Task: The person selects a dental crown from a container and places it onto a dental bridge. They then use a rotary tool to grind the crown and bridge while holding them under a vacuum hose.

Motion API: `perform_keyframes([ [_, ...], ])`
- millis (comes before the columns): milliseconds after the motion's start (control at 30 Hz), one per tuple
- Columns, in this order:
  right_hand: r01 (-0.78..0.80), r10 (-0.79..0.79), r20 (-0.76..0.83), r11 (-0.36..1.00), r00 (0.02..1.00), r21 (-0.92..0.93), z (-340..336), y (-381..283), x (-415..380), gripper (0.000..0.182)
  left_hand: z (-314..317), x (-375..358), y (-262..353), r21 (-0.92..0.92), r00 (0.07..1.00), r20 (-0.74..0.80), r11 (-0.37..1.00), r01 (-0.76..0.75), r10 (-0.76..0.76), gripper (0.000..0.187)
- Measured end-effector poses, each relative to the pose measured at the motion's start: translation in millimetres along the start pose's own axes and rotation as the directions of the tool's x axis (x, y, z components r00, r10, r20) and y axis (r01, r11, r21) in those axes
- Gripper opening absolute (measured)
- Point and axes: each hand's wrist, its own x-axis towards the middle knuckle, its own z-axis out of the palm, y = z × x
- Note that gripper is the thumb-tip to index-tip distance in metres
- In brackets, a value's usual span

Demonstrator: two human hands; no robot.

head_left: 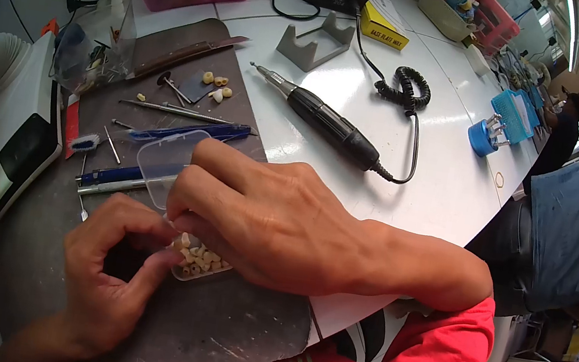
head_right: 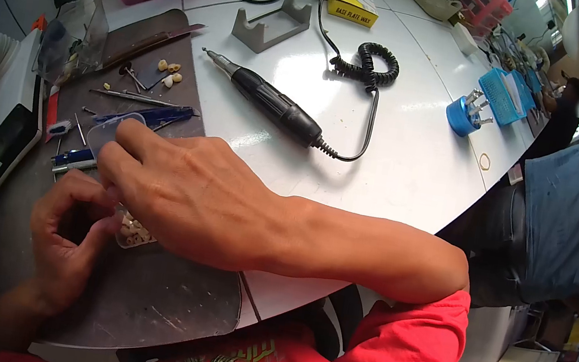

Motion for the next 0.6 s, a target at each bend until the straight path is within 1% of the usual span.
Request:
perform_keyframes([
  [33, 0.037, -0.036, -0.058, 0.999, 0.998, 0.030, 0.4, -1.0, 0.1, 0.023, 1.6, -1.3, 0.3, -0.004, 1.000, 0.008, 1.000, -0.011, 0.011, 0.018],
  [67, 0.072, -0.070, -0.103, 0.997, 0.992, 0.013, 1.3, -2.6, 0.1, 0.024, 3.0, -2.9, 0.4, -0.102, 0.998, -0.032, 0.993, 0.052, -0.056, 0.017],
  [100, 0.071, -0.070, -0.105, 0.998, 0.992, -0.001, 1.8, -3.7, -0.1, 0.024, 4.2, -4.4, 0.4, -0.202, 0.990, -0.067, 0.973, 0.107, -0.123, 0.016],
  [133, 0.118, -0.119, -0.116, 0.993, 0.986, -0.010, 2.3, -4.7, -0.9, 0.023, 2.0, -6.0, -0.8, -0.209, 0.992, -0.065, 0.974, 0.093, -0.108, 0.016],
  [167, 0.168, -0.170, -0.123, 0.985, 0.978, -0.027, 3.1, -4.7, -1.1, 0.023, -3.4, -6.4, -4.1, -0.195, 0.997, -0.031, 0.979, 0.062, -0.070, 0.014],
  [200, 0.224, -0.235, -0.213, 0.972, 0.948, -0.073, 10.9, -0.3, -0.8, 0.021, -7.6, -6.8, -6.7, -0.184, 1.000, 0.002, 0.983, 0.027, -0.027, 0.011],
  [233, 0.247, -0.256, -0.221, 0.967, 0.941, -0.068, 11.5, -1.1, -0.9, 0.022, -9.9, -7.8, -8.3, -0.198, 1.000, -0.006, 0.980, -0.007, 0.006, 0.011],
  [300, 0.272, -0.281, -0.286, 0.960, 0.916, -0.070, 12.6, -3.7, -0.1, 0.022, -12.1, -12.1, -10.6, -0.251, 0.986, 0.033, 0.954, 0.164, -0.161, 0.018],
  [333, 0.276, -0.292, -0.276, 0.956, 0.916, -0.097, 12.1, -4.6, -0.2, 0.022, -9.5, -11.9, -13.1, -0.310, 0.991, 0.007, 0.942, 0.126, -0.130, 0.020],
  [367, 0.285, -0.293, -0.299, 0.956, 0.908, -0.073, 11.9, -5.3, -0.6, 0.021, -9.6, -12.3, -12.8, -0.321, 0.994, 0.003, 0.941, 0.104, -0.109, 0.020],
  [400, 0.295, -0.294, -0.324, 0.954, 0.899, -0.047, 11.5, -5.1, -0.7, 0.021, -11.8, -13.1, -10.7, -0.377, 0.989, 0.022, 0.915, 0.141, -0.143, 0.020],
  [433, 0.298, -0.302, -0.319, 0.953, 0.898, -0.064, 12.0, -4.0, -1.4, 0.021, -13.5, -13.7, -8.9, -0.429, 0.983, 0.046, 0.885, 0.182, -0.180, 0.020],
  [500, 0.323, -0.322, -0.300, 0.945, 0.898, -0.049, 13.7, -1.4, -3.2, 0.019, -11.8, -12.3, -9.8, -0.427, 0.983, 0.077, 0.885, 0.185, -0.168, 0.019],
  [567, 0.337, -0.330, -0.303, 0.941, 0.894, -0.031, 12.9, -0.1, -3.1, 0.017, -5.9, -13.7, -13.6, -0.433, 0.990, 0.053, 0.890, 0.143, -0.133, 0.018],
  [600, 0.319, -0.306, -0.296, 0.948, 0.905, -0.005, 11.9, -0.6, -3.6, 0.021, -5.7, -12.7, -9.1, -0.423, 0.987, 0.044, 0.892, 0.159, -0.155, 0.018],
])
